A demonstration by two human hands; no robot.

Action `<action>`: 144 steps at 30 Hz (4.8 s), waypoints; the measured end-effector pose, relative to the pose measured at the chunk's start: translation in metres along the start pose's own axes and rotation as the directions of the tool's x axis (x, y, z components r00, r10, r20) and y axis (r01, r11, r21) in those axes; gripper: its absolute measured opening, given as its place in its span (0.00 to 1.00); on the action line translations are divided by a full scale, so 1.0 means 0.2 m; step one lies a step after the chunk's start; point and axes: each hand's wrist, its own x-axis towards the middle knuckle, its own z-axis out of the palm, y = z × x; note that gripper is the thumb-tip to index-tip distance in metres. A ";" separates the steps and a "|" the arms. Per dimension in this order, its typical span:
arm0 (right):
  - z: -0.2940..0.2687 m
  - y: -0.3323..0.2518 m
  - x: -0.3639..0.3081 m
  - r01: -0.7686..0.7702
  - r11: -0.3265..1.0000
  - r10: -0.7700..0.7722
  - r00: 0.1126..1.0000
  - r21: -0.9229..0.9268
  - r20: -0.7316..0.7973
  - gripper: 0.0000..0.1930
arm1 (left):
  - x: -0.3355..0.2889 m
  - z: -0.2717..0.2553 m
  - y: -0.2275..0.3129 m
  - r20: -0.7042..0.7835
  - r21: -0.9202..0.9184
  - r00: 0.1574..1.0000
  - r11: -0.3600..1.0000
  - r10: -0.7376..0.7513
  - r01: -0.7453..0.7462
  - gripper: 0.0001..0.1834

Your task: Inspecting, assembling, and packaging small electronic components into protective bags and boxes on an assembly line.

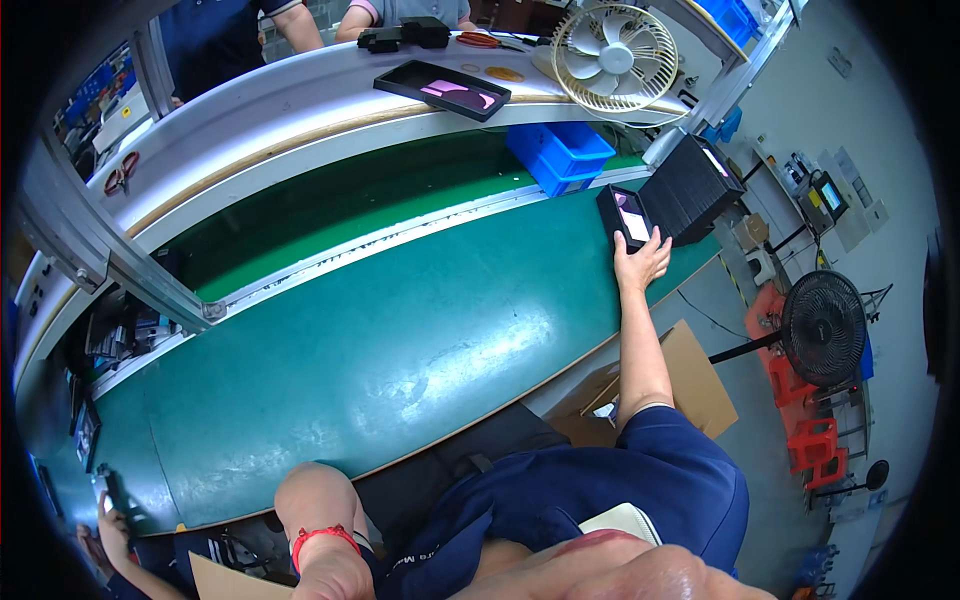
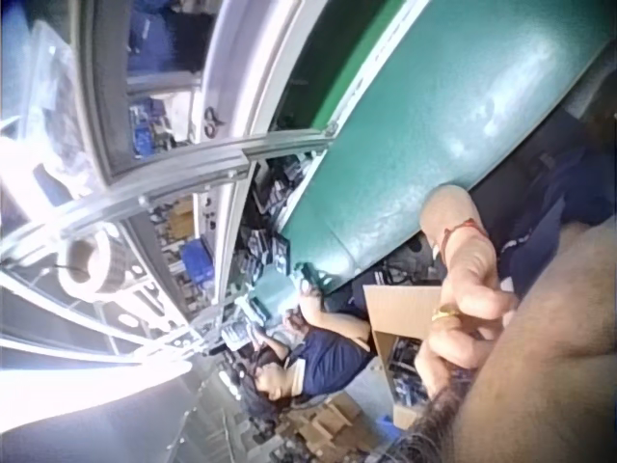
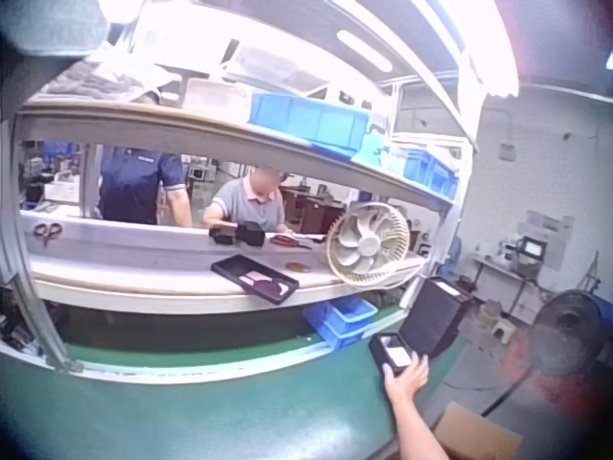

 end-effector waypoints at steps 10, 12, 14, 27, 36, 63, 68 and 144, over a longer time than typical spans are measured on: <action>-0.17 -0.14 -0.14 0.008 1.000 -0.005 0.977 -0.010 0.213 0.29 | 0.11 0.12 0.04 0.150 -0.989 0.835 -0.076 -0.530 0.129 0.28; -0.26 -0.22 -0.22 0.041 0.999 -0.045 0.967 0.023 0.250 0.29 | 0.10 0.14 0.05 0.137 -0.991 0.813 -0.078 -0.566 0.113 0.31; -0.33 -0.31 -0.31 0.099 0.989 -0.125 0.956 0.109 0.267 0.30 | 0.04 0.15 -0.01 -0.043 -0.975 0.888 -0.174 -0.457 -0.137 0.33; -0.81 -0.87 -0.68 0.338 0.744 -0.611 0.694 0.576 0.382 0.36 | -0.08 0.24 0.17 0.261 -0.871 0.670 0.130 -0.695 0.474 0.34; -0.76 -1.12 -0.50 0.302 0.784 -0.620 0.343 0.542 0.706 0.46 | -0.97 0.42 0.53 0.777 0.228 -0.446 -0.462 -0.444 0.857 0.22; -0.66 -0.95 -0.36 -0.359 0.764 -0.588 -0.046 0.536 0.808 0.38 | -0.97 0.55 0.65 0.925 0.096 -0.375 -0.918 -0.061 0.386 0.10; -0.61 -0.91 -0.37 -0.473 0.674 -0.647 -0.005 0.568 0.763 0.39 | -0.96 0.55 0.65 0.911 0.092 -0.405 -0.916 -0.080 0.390 0.12; -0.62 -1.09 -0.94 -0.994 0.113 -0.792 -0.084 0.010 0.605 0.07 | -0.66 0.49 0.28 0.906 0.423 -0.318 0.553 -0.280 0.718 0.18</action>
